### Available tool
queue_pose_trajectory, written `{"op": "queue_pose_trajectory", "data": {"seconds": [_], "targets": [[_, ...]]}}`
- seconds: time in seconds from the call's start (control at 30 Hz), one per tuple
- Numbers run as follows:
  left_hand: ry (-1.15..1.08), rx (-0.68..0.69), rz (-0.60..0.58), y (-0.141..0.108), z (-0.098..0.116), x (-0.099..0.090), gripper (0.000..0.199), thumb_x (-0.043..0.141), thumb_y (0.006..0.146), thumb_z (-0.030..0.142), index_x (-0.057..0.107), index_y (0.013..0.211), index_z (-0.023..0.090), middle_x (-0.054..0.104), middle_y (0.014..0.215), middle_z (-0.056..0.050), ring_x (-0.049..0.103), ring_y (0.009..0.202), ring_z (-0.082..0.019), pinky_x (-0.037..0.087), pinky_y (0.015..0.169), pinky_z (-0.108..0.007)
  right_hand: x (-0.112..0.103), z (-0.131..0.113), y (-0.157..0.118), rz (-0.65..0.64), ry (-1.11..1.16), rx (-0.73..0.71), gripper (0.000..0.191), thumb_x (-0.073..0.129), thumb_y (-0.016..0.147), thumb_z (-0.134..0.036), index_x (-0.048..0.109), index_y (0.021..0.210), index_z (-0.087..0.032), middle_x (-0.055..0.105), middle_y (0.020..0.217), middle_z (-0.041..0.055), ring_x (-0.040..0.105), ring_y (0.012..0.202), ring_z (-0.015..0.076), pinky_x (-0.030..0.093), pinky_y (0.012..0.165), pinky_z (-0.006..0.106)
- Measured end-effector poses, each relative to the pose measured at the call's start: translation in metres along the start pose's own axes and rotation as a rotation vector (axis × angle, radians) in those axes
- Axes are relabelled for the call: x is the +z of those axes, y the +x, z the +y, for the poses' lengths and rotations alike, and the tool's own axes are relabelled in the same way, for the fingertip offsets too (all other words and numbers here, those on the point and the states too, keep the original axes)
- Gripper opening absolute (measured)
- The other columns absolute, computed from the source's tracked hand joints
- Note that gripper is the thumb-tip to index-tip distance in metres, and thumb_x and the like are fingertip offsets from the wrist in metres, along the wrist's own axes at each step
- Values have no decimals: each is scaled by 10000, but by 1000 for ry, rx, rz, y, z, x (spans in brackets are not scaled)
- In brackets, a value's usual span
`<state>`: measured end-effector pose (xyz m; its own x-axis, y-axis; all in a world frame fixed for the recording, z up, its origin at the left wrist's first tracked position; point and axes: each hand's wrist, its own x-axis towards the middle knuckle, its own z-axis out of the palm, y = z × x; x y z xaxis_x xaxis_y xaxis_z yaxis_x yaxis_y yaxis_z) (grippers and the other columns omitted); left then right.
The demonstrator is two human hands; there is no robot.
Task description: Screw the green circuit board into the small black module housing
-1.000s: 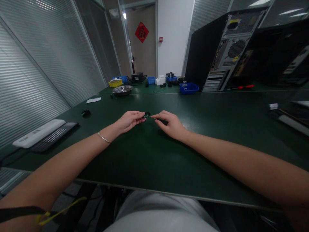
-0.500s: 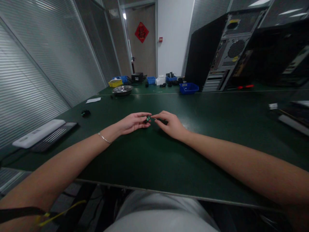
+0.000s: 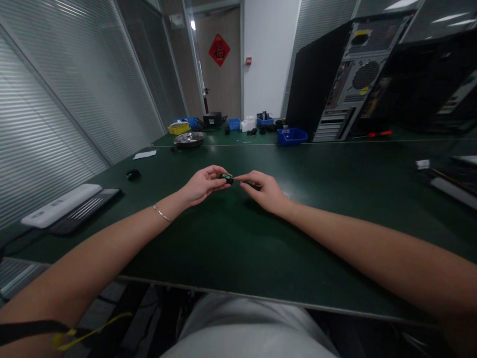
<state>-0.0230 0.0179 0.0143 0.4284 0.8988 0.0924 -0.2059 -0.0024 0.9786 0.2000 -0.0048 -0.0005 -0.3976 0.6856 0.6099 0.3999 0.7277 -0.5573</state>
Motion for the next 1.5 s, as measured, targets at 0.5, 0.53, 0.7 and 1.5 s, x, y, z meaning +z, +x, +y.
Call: {"op": "queue_pose_trajectory", "data": {"seconds": [0.5,0.53,0.7,1.5], "targets": [[496,295,49,-5,3,7,263,757,716,224,686,944,115,702,980,-102,653,941,-224,493,915,-407,-1,0,1,-24,54,25,278,568,867,-191,697,1106,-248,664,913,53,595,813,178,457,707,310],[494,298,55,-5,3,7,263,761,710,224,687,937,114,704,971,-103,655,935,-224,493,913,-407,0,1,1,-25,77,31,272,571,865,-194,700,1099,-246,665,920,53,597,822,178,460,714,310],[391,269,55,-4,1,8,256,762,706,200,681,933,112,710,965,-91,666,897,-195,503,900,-378,0,4,1,-53,229,106,269,568,870,-238,696,1107,-237,664,955,52,594,722,141,468,640,280],[350,207,30,-5,0,8,263,747,717,211,678,954,121,702,954,-81,666,886,-195,498,898,-380,-2,-1,2,-82,248,126,253,576,859,-244,708,1074,-219,664,957,57,598,715,140,476,632,280]]}}
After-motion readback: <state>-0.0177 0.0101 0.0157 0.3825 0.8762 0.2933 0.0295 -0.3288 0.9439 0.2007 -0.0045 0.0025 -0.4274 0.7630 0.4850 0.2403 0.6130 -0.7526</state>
